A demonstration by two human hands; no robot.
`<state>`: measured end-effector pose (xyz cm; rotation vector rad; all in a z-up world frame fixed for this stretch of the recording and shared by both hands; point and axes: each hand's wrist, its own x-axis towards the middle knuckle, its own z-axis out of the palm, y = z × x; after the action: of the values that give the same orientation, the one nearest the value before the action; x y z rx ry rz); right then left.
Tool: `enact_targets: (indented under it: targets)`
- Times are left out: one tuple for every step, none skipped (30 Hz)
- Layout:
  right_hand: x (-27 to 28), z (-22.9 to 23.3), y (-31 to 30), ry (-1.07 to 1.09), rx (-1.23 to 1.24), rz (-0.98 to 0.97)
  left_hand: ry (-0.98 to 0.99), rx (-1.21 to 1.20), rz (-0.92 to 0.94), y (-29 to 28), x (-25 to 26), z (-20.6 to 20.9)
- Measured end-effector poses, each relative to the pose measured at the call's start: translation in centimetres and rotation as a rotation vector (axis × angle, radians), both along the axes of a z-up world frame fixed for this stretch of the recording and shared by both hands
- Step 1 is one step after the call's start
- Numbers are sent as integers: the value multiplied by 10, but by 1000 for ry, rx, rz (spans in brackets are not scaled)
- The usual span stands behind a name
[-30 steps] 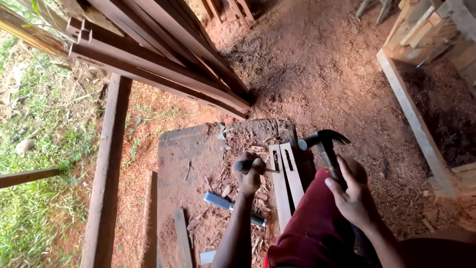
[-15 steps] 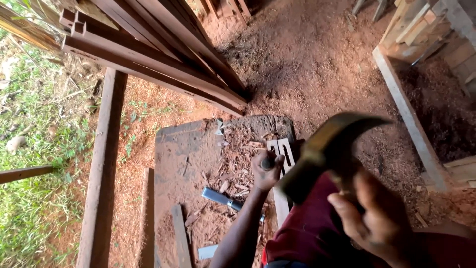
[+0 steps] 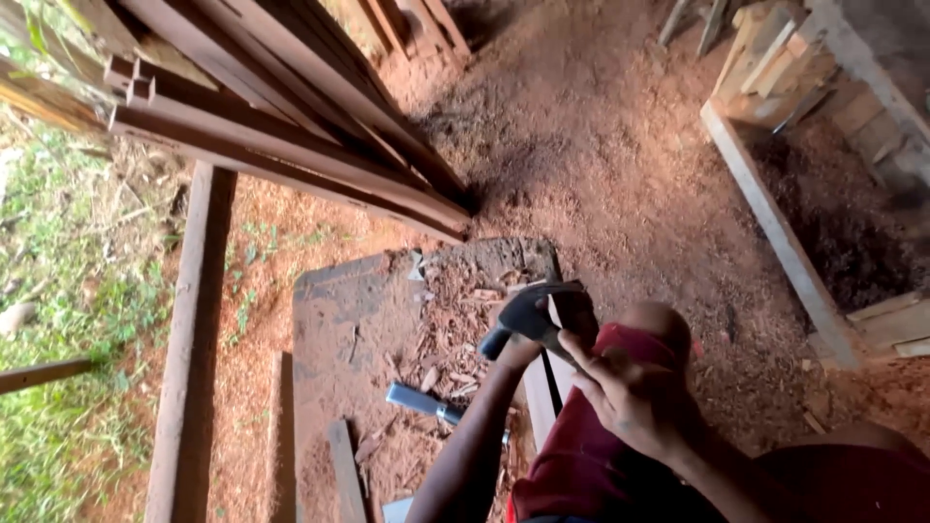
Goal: Chiseling mortise joints in wooden boards using a hammer and chisel.
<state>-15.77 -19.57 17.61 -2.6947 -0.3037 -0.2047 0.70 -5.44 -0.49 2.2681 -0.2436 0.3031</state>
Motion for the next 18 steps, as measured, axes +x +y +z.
enact_targets:
  targets:
    - [4,-2,-1,34,5,-31,48,-9,29,-4,7,3]
    - [9,-5,-3,69,11,-61,97,-17,57,-7,14,5]
    - [13,-5,-4,73,11,-64,101,-17,54,-12,30,33]
    - [17,-5,-4,52,47,-80,319,-220,100,-17,46,60]
    - [21,-4,-7,28,78,-95,534,-428,145,-24,63,87]
    - [21,-2,-11,29,73,-96,536,-432,143,-27,64,69]
    - [25,1,-13,-107,101,-76,464,-389,146,-29,71,55]
    - [29,5,-17,-243,128,-55,393,-346,148,-32,79,41]
    - [26,-12,-20,-255,123,-58,382,-351,142,-21,53,42]
    - [24,-29,-24,-280,185,-104,362,-185,92,-10,26,44]
    - [29,-42,-36,-324,230,-151,323,-36,35,-10,9,48]
    - [27,-65,-41,-355,209,-154,295,-57,21,3,-9,35]
    - [25,-90,-47,-315,273,-218,140,-153,-34,15,-26,18]
    - [26,-116,-54,-277,340,-281,-14,-248,-89,26,-41,-1]
    - [30,-118,-55,-291,323,-283,-24,-265,-98,27,-41,34]
    - [33,-120,-56,-256,345,-334,-144,-401,-9,31,-41,67]
    - [32,-123,-54,-207,370,-378,-252,-531,95,39,-49,100]
    - [28,-121,-54,-208,357,-373,-251,-544,101,42,-56,152]
